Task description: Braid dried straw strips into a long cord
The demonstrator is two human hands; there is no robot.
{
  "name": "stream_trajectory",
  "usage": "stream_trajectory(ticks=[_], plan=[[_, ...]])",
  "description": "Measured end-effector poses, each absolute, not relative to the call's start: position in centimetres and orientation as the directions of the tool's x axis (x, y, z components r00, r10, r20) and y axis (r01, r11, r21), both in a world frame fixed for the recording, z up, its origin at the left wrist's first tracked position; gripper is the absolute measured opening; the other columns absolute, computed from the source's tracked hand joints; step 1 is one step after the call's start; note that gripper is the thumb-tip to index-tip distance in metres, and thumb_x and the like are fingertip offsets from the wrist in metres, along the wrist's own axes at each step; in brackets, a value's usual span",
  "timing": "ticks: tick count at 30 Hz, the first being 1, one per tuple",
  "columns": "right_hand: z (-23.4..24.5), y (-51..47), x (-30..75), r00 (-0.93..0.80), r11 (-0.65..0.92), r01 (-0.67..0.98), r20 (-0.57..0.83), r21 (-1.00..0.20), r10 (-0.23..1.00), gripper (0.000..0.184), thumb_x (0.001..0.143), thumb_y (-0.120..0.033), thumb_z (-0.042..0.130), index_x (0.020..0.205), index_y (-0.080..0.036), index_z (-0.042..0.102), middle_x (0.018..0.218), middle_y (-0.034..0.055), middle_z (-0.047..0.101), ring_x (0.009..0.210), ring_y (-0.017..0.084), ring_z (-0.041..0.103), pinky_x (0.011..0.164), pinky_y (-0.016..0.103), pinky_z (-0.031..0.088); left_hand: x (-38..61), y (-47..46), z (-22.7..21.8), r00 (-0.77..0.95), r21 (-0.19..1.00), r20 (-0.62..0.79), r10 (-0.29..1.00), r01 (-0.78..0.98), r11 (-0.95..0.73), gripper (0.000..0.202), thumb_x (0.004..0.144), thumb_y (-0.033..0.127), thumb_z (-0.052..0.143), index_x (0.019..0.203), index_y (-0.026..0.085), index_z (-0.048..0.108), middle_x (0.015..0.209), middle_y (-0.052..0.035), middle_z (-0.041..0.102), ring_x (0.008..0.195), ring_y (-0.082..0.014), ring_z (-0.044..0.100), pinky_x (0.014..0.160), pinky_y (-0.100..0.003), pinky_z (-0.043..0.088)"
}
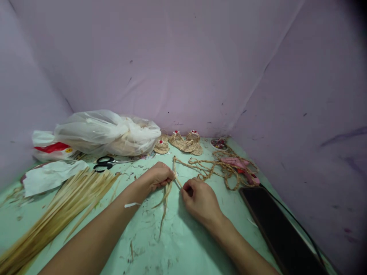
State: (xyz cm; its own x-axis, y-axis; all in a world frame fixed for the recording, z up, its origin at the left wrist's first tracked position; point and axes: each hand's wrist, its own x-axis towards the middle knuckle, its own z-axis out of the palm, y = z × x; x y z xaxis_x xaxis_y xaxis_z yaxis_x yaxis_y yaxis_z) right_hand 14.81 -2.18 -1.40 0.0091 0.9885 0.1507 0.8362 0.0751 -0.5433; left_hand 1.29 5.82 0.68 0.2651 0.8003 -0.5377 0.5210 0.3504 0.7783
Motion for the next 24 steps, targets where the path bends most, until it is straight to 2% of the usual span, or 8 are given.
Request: stream_trajectory(ticks=[5, 12, 18, 21, 24], plan=[[-1.7, -2.8, 14.4, -0.026, 0.139, 0.882, 0.247, -0.45, 0.969, 0.011, 0.072, -0.018, 0.045, 0.068, -0.016, 0.054, 0.07, 0.0028, 0.055, 0.06, 0.011, 0.047, 0.055, 0.022, 0.029, 1.0, 6.3, -0.2, 0.279, 0.759, -0.533, 0.799, 0.575, 0.306, 0.014, 0.054, 0.022, 0.053, 0.048, 0.016, 0.042, 0.029, 0.007, 0.027, 0.028, -0.0041, 0.019, 0.033, -0.02, 0.009], [-1.6, -2.8, 14.6, -0.049, 0.153, 0.9, 0.254, -0.409, 0.966, 0.01, 0.073, -0.018, 0.045, 0.068, -0.017, 0.053, 0.071, 0.0018, 0.054, 0.061, 0.011, 0.047, 0.054, 0.023, 0.027, 1.4, 5.9, 1.2, 0.247, 0.731, -0.569, 0.784, 0.589, 0.345, 0.016, 0.054, 0.018, 0.053, 0.045, 0.015, 0.04, 0.029, 0.007, 0.025, 0.028, -0.003, 0.018, 0.034, -0.019, 0.009], [-1.4, -3.2, 14.5, -0.045, 0.128, 0.907, 0.21, -0.401, 0.977, 0.01, 0.073, -0.019, 0.046, 0.067, -0.016, 0.054, 0.073, 0.003, 0.056, 0.063, 0.012, 0.048, 0.056, 0.023, 0.028, 1.6, 5.9, 1.3, 0.301, 0.798, -0.534, 0.79, 0.489, 0.353, 0.014, 0.054, 0.015, 0.049, 0.043, 0.015, 0.04, 0.031, 0.0059, 0.028, 0.029, -0.0034, 0.021, 0.033, -0.02, 0.01], [-0.7, -3.1, 14.7, -0.029, 0.095, 0.899, 0.158, -0.428, 0.987, 0.012, 0.073, -0.019, 0.046, 0.066, -0.016, 0.055, 0.073, 0.004, 0.057, 0.063, 0.013, 0.05, 0.056, 0.024, 0.03, 1.5, 5.9, 1.0, 0.299, 0.813, -0.519, 0.801, 0.461, 0.355, 0.012, 0.052, 0.014, 0.048, 0.043, 0.015, 0.04, 0.033, 0.0059, 0.03, 0.029, -0.0034, 0.022, 0.033, -0.019, 0.01], [0.1, -1.7, 14.8, 0.03, 0.004, 0.826, 0.052, -0.564, 0.998, 0.012, 0.071, -0.021, 0.049, 0.077, -0.016, 0.058, 0.072, 0.0046, 0.06, 0.064, 0.015, 0.052, 0.057, 0.024, 0.033, 1.3, 5.9, 1.0, 0.304, 0.828, -0.514, 0.802, 0.421, 0.372, 0.013, 0.051, 0.014, 0.048, 0.042, 0.015, 0.038, 0.033, 0.006, 0.03, 0.029, -0.0028, 0.021, 0.033, -0.018, 0.009]])
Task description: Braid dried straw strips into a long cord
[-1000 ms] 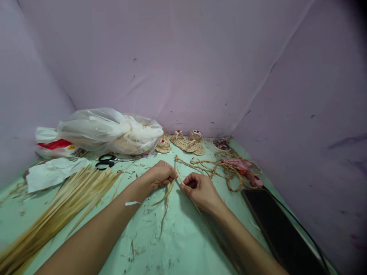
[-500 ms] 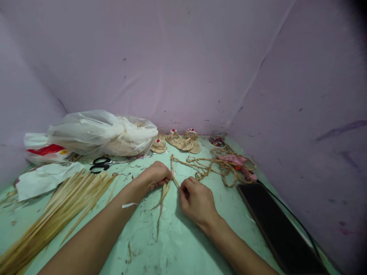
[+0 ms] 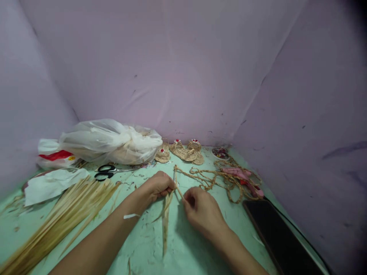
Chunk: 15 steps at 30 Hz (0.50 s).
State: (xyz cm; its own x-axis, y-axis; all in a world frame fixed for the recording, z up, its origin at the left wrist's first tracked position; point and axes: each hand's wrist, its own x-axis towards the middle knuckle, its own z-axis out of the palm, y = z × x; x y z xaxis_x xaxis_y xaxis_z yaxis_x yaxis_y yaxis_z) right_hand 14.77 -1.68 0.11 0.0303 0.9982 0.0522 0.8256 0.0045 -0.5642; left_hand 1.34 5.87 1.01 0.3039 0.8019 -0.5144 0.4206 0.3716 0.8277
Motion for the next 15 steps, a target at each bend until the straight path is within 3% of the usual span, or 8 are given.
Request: stream_trajectory(ticks=[3, 6, 9, 11, 15], plan=[[0.7, 0.8, 14.1, 0.115, -0.089, 0.648, -0.018, -0.756, 0.993, 0.022, 0.069, -0.017, 0.049, 0.089, -0.013, 0.057, 0.079, 0.0069, 0.061, 0.069, 0.015, 0.054, 0.061, 0.024, 0.037, 1.1, 5.9, 1.0, 0.34, 0.857, -0.491, 0.802, 0.355, 0.374, 0.013, 0.049, 0.015, 0.048, 0.043, 0.015, 0.038, 0.033, 0.0066, 0.03, 0.029, -0.0021, 0.02, 0.033, -0.018, 0.009], [0.7, 2.7, 12.8, 0.068, -0.295, 0.333, -0.289, -0.896, 0.955, 0.012, 0.068, -0.013, 0.043, 0.072, -0.014, 0.055, 0.059, 0.0016, 0.054, 0.051, 0.01, 0.049, 0.05, 0.022, 0.037, 1.0, 5.9, 0.8, 0.369, 0.884, -0.457, 0.809, 0.29, 0.367, 0.012, 0.048, 0.014, 0.047, 0.043, 0.015, 0.037, 0.033, 0.0072, 0.028, 0.028, -0.0022, 0.02, 0.033, -0.018, 0.007], [0.4, 3.0, 12.0, -0.035, -0.479, 0.088, -0.483, -0.873, 0.875, 0.01, 0.067, -0.015, 0.043, 0.058, -0.016, 0.046, 0.043, -0.0051, 0.039, 0.033, 0.005, 0.028, 0.034, 0.017, 0.02, 0.9, 5.9, 0.7, 0.344, 0.876, -0.466, 0.815, 0.305, 0.373, 0.008, 0.047, 0.012, 0.045, 0.043, 0.015, 0.039, 0.032, 0.0062, 0.03, 0.028, -0.0032, 0.021, 0.032, -0.019, 0.007], [0.0, 2.9, 12.0, -0.022, -0.474, 0.046, -0.475, -0.879, 0.879, 0.01, 0.065, -0.016, 0.045, 0.055, -0.015, 0.045, 0.042, -0.0058, 0.038, 0.031, 0.003, 0.021, 0.033, 0.017, 0.011, 0.9, 5.9, 0.8, 0.334, 0.868, -0.475, 0.814, 0.331, 0.37, 0.005, 0.047, 0.011, 0.044, 0.044, 0.014, 0.043, 0.032, 0.0057, 0.031, 0.028, -0.0038, 0.022, 0.032, -0.019, 0.009], [-0.5, 2.7, 12.7, -0.011, -0.459, 0.046, -0.46, -0.887, 0.888, 0.011, 0.061, -0.016, 0.048, 0.051, -0.014, 0.046, 0.037, -0.0074, 0.033, 0.03, 0.002, 0.019, 0.033, 0.018, 0.008, 0.9, 6.0, 0.8, 0.331, 0.836, -0.486, 0.809, 0.445, 0.321, 0.005, 0.05, 0.012, 0.046, 0.046, 0.014, 0.048, 0.03, 0.0063, 0.028, 0.028, -0.0047, 0.021, 0.033, -0.02, 0.011]])
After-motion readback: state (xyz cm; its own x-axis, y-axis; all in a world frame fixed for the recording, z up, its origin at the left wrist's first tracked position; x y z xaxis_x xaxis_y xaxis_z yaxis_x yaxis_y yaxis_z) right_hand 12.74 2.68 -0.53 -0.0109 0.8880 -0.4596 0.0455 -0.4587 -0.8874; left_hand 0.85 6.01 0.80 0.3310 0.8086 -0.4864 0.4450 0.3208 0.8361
